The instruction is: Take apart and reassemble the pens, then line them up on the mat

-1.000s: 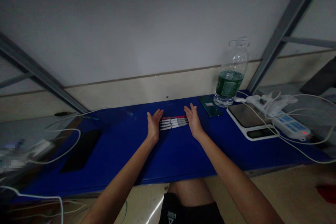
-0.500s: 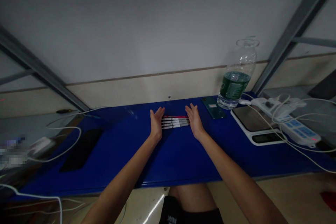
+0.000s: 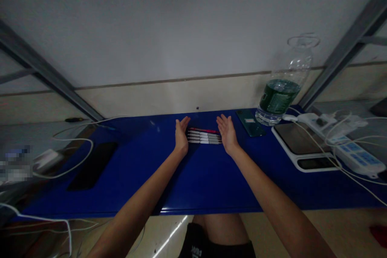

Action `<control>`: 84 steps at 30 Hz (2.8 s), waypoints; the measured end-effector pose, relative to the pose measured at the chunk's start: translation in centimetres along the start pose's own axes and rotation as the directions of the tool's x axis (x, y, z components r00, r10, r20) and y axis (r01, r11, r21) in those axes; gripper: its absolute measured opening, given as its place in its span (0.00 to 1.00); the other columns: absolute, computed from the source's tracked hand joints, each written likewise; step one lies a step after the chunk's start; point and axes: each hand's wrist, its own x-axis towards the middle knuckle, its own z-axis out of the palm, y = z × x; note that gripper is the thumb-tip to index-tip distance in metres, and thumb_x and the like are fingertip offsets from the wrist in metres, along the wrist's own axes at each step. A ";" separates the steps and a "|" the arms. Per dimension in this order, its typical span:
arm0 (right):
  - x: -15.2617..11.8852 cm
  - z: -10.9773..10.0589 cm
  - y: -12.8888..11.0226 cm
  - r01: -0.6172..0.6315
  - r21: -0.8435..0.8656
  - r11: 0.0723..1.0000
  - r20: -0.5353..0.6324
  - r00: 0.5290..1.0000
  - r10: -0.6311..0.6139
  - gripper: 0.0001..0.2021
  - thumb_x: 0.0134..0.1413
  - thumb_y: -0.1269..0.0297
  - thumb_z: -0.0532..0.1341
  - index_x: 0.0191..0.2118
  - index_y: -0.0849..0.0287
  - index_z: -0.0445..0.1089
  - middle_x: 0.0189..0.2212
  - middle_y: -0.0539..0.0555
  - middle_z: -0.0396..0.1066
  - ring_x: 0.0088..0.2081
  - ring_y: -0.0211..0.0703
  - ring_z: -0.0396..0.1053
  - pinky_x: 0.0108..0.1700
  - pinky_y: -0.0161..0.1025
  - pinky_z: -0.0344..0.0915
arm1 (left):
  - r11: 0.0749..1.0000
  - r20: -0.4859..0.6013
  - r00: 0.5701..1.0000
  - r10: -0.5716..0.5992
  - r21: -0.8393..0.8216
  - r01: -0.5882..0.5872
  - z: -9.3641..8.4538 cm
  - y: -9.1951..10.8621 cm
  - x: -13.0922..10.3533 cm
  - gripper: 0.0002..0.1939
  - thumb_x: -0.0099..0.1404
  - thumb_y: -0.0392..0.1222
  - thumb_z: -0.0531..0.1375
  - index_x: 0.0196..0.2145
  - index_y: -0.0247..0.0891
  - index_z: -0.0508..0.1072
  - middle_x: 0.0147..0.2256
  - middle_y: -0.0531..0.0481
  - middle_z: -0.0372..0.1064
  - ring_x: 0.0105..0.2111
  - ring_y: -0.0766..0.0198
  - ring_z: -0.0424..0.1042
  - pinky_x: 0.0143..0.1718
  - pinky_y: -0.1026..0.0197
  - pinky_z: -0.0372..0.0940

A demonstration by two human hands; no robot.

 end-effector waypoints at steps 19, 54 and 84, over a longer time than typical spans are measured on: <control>0.2 0.3 0.1 0.039 -0.020 0.999 0.042 0.998 -0.038 0.29 0.65 0.37 0.46 0.55 0.49 0.71 0.59 0.53 0.71 0.65 0.46 0.62 0.72 0.50 0.47 | 0.997 0.027 0.998 -0.056 -0.043 0.057 -0.2 0.8 -1.3 0.34 0.76 0.57 0.37 0.55 0.31 0.73 0.59 0.35 0.69 0.61 0.57 0.68 0.66 0.54 0.55; 1.2 -2.4 -0.7 0.075 -0.066 0.995 0.053 0.996 -0.072 0.29 0.62 0.34 0.49 0.42 0.51 0.76 0.51 0.56 0.75 0.60 0.51 0.68 0.69 0.53 0.54 | 0.371 -0.168 0.890 0.423 0.929 -0.001 -19.7 8.8 -3.0 0.22 0.71 0.51 0.49 0.49 0.35 0.75 0.54 0.36 0.69 0.58 0.44 0.64 0.62 0.43 0.56; 0.9 -1.9 -0.5 0.080 -0.130 0.988 0.086 0.994 -0.069 0.32 0.61 0.32 0.48 0.42 0.54 0.77 0.45 0.60 0.78 0.54 0.55 0.73 0.66 0.56 0.59 | -0.156 -0.308 0.928 0.211 0.926 0.343 -28.8 10.3 -3.8 0.44 0.62 0.59 0.56 0.68 0.29 0.53 0.58 0.24 0.65 0.55 0.29 0.65 0.53 0.37 0.59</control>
